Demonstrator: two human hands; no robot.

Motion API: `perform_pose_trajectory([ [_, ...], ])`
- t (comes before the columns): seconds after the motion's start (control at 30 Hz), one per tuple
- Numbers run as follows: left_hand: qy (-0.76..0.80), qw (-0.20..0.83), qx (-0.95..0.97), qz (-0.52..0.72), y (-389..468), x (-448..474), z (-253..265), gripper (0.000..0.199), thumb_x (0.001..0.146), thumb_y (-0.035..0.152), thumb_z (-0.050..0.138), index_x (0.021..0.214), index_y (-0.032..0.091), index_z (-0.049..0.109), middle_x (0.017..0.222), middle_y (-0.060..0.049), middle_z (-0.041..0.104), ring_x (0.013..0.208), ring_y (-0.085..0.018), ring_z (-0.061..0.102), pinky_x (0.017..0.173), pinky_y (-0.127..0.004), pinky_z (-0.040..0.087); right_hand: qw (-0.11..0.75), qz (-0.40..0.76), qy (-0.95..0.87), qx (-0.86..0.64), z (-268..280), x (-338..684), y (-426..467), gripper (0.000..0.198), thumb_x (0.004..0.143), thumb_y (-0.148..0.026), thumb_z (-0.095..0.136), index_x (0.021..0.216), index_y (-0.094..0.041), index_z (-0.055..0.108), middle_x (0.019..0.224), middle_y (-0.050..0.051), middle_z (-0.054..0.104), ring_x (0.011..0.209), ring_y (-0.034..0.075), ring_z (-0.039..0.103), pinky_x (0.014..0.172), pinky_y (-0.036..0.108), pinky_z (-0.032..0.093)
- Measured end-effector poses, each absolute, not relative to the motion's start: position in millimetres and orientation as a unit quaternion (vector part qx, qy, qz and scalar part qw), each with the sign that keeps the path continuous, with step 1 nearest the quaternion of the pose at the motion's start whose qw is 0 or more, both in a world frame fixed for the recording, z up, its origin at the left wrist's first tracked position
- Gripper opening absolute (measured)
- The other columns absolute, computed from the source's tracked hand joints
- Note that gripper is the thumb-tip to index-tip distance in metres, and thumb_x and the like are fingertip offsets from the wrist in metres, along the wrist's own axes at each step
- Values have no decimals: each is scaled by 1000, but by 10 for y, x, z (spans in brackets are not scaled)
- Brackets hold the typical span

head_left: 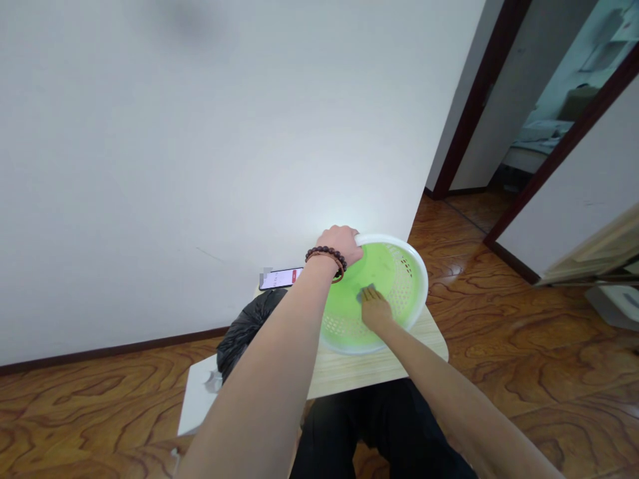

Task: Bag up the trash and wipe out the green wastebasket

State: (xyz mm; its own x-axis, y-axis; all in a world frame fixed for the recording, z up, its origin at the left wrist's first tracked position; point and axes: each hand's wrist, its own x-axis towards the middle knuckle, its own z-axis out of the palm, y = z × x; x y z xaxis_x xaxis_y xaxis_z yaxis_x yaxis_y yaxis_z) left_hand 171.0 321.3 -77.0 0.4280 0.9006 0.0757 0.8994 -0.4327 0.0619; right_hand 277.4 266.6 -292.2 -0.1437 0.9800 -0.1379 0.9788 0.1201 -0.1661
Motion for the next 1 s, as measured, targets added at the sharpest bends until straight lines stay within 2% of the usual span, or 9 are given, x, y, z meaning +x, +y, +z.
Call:
perform_pose_trajectory([
  [0.1,532,14,845,50,3205,1735,-767,33,72,32,42,98,28,62,84,-6,64,75,-20,59,65,-29,45,5,101,-721,-685,-2907,2757,2691,49,82,-13,30,128,0,36,136,19,31,129,23,20,104,39,15],
  [0.2,535,12,843,52,3205,1735,-771,33,71,31,42,96,28,62,83,-5,63,74,-20,59,64,-29,45,46,192,-751,-630,-2877,2353,2678,47,86,-21,26,127,-3,39,133,17,38,124,22,32,100,33,25],
  [0.27,537,8,842,55,3210,1718,-774,33,71,32,42,96,29,62,83,-5,63,74,-20,59,63,-29,45,109,229,-757,-602,-2865,2136,2638,48,89,-23,17,132,-10,32,134,10,39,118,17,40,96,29,31],
  [0.33,536,2,842,59,3214,1698,-775,33,71,33,41,96,31,62,82,-4,63,73,-20,59,63,-29,45,133,228,-776,-573,-2871,2135,2591,48,89,-21,16,134,-12,28,136,7,36,119,15,39,96,26,31],
  [0.43,540,-3,840,60,3207,1676,-779,34,72,35,41,99,32,61,81,-4,64,74,-20,59,65,-29,45,71,169,-797,-576,-2906,2516,2566,50,82,-15,30,130,-4,35,135,13,36,124,18,31,101,29,22],
  [0.57,563,9,823,74,3174,1626,-822,39,73,37,39,106,31,58,85,-4,64,79,-21,59,70,-30,45,26,69,-735,-674,-2943,2993,2663,48,79,-11,31,124,3,41,131,21,38,127,24,24,104,37,11],
  [0.77,576,-5,814,76,3161,1537,-866,37,74,34,38,103,32,59,84,-5,64,79,-21,59,69,-31,45,7,141,-755,-640,-2991,2645,2799,49,80,-15,34,127,-2,39,131,18,40,122,22,33,100,34,25],
  [0.9,571,-10,819,59,3139,1632,-777,38,74,32,38,106,29,58,90,-6,63,80,-21,58,69,-30,45,16,169,-768,-617,-2979,2526,2797,49,82,-17,32,129,-4,36,133,18,37,123,22,32,99,36,26],
  [1.0,553,-33,832,34,3096,1719,-664,36,71,31,40,100,23,60,91,-9,62,81,-23,58,66,-31,46,18,181,-782,-596,-2949,2600,2744,47,84,-19,30,128,-6,38,133,15,39,122,20,34,98,34,29],
])
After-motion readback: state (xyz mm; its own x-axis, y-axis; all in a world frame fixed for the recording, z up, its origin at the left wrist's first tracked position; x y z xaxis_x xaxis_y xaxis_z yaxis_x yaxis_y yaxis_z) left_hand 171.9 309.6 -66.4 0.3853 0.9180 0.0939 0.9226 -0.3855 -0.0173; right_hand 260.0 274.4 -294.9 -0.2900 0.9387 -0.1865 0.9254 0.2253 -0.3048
